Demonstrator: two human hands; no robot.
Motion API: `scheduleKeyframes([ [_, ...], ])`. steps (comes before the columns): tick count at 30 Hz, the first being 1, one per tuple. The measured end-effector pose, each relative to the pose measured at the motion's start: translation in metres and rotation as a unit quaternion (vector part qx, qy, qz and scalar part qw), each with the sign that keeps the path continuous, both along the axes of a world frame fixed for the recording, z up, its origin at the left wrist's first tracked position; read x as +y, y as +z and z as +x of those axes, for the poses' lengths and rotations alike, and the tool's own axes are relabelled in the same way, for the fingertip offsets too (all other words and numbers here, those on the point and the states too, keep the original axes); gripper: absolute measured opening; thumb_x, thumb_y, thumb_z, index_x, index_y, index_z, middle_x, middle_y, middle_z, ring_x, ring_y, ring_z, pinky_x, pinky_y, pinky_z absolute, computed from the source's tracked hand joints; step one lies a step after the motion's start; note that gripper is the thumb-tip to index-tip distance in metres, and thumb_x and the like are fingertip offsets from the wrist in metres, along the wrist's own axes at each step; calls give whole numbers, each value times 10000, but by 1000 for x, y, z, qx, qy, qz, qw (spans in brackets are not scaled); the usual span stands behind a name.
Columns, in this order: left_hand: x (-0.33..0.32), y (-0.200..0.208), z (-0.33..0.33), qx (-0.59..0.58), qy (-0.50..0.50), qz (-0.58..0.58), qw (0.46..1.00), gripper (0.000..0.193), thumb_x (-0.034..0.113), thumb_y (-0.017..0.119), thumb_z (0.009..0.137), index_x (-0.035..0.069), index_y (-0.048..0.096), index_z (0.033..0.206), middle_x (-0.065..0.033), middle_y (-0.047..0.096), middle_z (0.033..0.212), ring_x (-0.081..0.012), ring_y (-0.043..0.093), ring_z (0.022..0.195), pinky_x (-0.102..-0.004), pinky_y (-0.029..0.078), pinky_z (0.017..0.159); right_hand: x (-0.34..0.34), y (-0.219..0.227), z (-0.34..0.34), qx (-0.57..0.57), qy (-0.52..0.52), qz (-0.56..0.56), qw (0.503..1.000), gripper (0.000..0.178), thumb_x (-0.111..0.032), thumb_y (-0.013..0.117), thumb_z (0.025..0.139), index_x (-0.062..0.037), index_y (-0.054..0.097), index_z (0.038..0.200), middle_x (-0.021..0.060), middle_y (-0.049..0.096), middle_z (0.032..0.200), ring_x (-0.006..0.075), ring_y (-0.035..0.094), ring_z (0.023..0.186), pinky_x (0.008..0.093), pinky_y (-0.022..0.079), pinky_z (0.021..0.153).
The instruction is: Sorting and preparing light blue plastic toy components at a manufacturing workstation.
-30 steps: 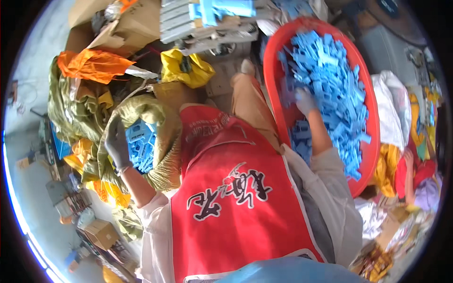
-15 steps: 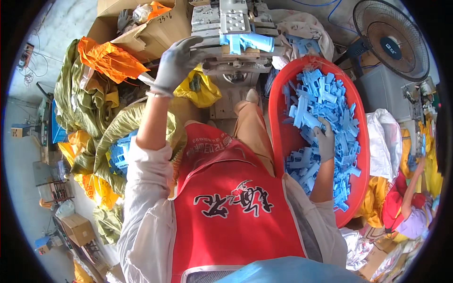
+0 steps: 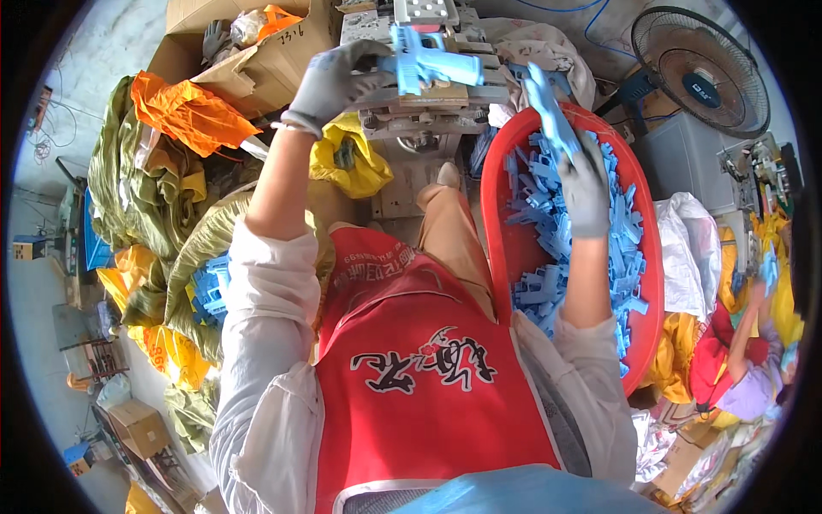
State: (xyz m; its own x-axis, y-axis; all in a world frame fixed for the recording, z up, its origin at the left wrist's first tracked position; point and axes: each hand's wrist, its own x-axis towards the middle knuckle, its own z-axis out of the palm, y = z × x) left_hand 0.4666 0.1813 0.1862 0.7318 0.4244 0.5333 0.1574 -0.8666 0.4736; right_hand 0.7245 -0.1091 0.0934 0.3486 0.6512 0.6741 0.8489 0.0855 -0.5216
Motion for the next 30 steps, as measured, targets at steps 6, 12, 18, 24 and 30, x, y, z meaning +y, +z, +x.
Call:
scheduleKeyframes([
  [6, -15, -20, -96, -3, 156, -79, 985, 339, 168, 708, 767, 53, 636, 1078, -129, 682, 902, -176, 677, 830, -287, 516, 750, 101, 43, -20, 443, 240, -18, 864, 348, -120, 603, 881, -45, 559, 1218, 37, 601, 983, 82, 577, 771, 197, 465, 651],
  [12, -64, -62, -223, -92, 284, -226, 927, 355, 105, 722, 763, 61, 647, 1107, -58, 690, 979, -121, 653, 873, -266, 516, 806, 144, 60, -28, 143, 208, -209, 945, 338, -97, 574, 893, -64, 568, 1230, -3, 542, 727, 38, 459, 480, 204, 387, 441],
  [18, -113, -89, -295, -69, 392, -216, 891, 359, 182, 730, 754, 70, 651, 1086, -108, 693, 909, -168, 669, 856, -280, 502, 782, 93, 98, -31, -183, 65, -101, 976, 386, -216, 548, 895, -42, 542, 1240, 157, 558, 1229, 271, 542, 1140, 361, 414, 963],
  [24, -140, -134, -435, -5, 543, -175, 821, 308, 177, 616, 872, 43, 620, 1149, -66, 671, 1037, -187, 633, 925, -303, 483, 834, 33, 18, -9, -56, 29, -149, 987, 289, -168, 573, 890, -26, 614, 1139, 139, 632, 1117, 257, 586, 1067, 333, 433, 935],
  [30, -134, -112, -412, 2, 625, -112, 772, 343, 212, 590, 920, -27, 599, 1166, -119, 636, 1135, -171, 632, 935, -280, 523, 832, -61, -97, 55, 47, -171, -345, 922, 426, -448, 543, 854, -170, 603, 1171, 143, 608, 1162, 340, 589, 1038, 399, 462, 885],
])
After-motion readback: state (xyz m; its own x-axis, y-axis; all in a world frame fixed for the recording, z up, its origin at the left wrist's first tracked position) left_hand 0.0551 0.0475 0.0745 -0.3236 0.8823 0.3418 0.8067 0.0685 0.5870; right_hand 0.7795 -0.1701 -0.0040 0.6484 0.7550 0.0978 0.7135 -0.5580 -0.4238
